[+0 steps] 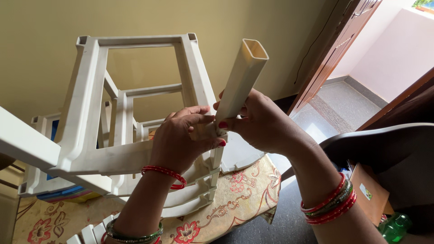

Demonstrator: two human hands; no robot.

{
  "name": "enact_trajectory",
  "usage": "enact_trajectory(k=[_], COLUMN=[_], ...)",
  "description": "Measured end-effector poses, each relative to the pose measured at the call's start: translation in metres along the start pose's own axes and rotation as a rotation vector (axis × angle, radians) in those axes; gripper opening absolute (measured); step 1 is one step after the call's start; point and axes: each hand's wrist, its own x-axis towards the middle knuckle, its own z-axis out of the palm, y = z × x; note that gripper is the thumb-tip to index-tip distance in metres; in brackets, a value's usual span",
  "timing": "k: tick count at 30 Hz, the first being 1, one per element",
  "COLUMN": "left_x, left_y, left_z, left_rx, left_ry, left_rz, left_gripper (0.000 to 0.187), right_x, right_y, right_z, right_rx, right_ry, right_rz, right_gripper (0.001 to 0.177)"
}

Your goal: The person assembles a white plastic stool by hand, inserting square plastic rods into the frame slots and pressing them into place. The person handles multiple rods one at a time, aligning and fitting them into the frame until the structure is complete.

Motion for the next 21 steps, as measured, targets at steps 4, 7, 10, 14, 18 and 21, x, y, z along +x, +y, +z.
enact_trajectory(k=[4,7,10,14,18,21], left_x=[-0.001,-0.002,-0.002,-0.002,-0.004,-0.003], left_y=[0.001,0.002,0.001,0.001,0.003,0.003], left_z=[-0.001,0.000,0.000,0.000,-0.001,-0.002], left_rx=[0.021,0.005,-0.008,-0.002,0.034,0.018], left_ry=[0.007,0.003,-0.002,-0.006,-0.007,-0.007], left_rz=[0.008,-0.011,-0.019,-0.027,-0.007,-0.020], left_gripper=[0.054,0.053,0.052,0.052,0.049,0.050], right_x=[0.000,0.003,0.006,0.003,-0.002,-0.003], right_y=[-0.006,-0.007,-0.005,-0.001,0.003,0.006], right_z=[0.000,0.000,-0.002,-0.001,0.007,0.007], right_rx=[-0.116,-0.137,-0.088,-0.063,-0.115,-0.072], right_ry=[0.007,0.001,-0.027,-0.020,-0.027,-0.040], right_rz=[-0.014,-0.018,-0.011,0.004,-0.096,-0.145], right_gripper=[0.030,0.031,0.030,0.031,0.039,0.040])
